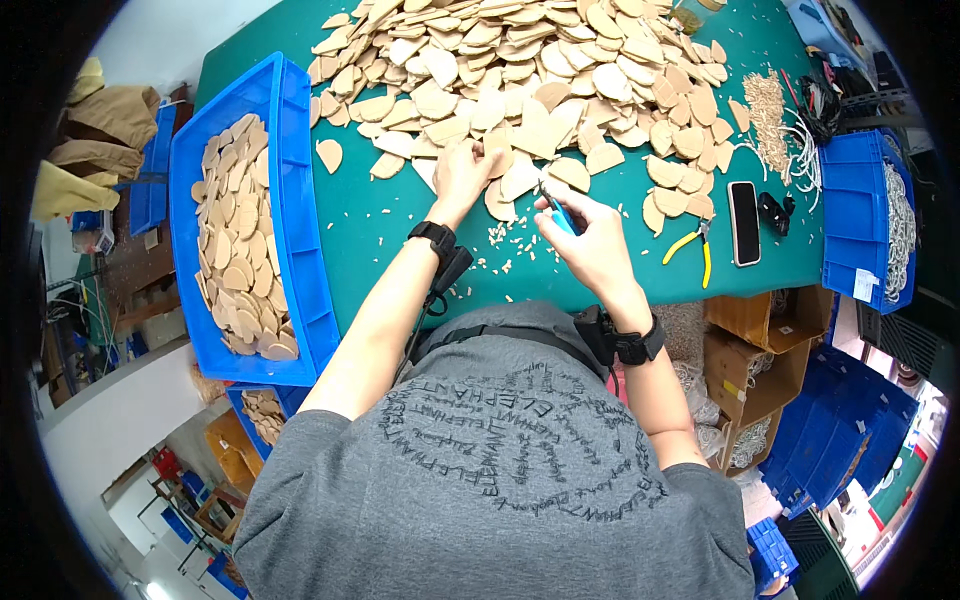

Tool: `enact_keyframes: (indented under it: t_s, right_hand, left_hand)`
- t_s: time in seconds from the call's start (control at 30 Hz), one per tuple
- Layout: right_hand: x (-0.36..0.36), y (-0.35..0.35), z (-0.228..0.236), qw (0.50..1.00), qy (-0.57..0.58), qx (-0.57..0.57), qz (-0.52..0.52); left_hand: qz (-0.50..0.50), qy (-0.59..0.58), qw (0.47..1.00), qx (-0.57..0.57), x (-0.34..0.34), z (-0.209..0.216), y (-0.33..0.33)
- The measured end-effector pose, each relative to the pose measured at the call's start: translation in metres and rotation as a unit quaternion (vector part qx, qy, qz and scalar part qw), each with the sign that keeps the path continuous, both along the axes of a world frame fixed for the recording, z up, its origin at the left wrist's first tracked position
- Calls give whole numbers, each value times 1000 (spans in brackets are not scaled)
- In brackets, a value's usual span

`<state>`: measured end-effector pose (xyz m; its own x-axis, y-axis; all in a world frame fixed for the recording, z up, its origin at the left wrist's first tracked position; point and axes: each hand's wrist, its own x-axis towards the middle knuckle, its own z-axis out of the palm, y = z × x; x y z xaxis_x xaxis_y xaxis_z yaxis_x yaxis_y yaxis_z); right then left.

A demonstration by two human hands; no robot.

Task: The person uses a small knife to shave and smooth the edges of small, semi-circular wooden pieces. They pick up each piece from a pile on a green table, trim it, and place the finished piece into a blue crate. The process is repeated continuously throughout the clip.

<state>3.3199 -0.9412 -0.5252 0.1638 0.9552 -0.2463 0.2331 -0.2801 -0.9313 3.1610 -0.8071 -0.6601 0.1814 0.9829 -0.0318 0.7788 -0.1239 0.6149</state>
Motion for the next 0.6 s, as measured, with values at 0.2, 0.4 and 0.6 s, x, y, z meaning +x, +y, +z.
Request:
enact_keyframes:
  t_s: [0.2,0.4,0.6]
  right_hand:
    - [-1,-2,-5,999,-32,4,1]
    - [-16,9,18,995,-59,-21,84]
    - [-26,10,20,988,-50,15,148]
  left_hand:
    - [-31,-356,907,-221,-24,18,0]
    - [-82,-429,846,-305,-53,117,-49]
    - [-118,-385,872,-278,-61,144,-75]
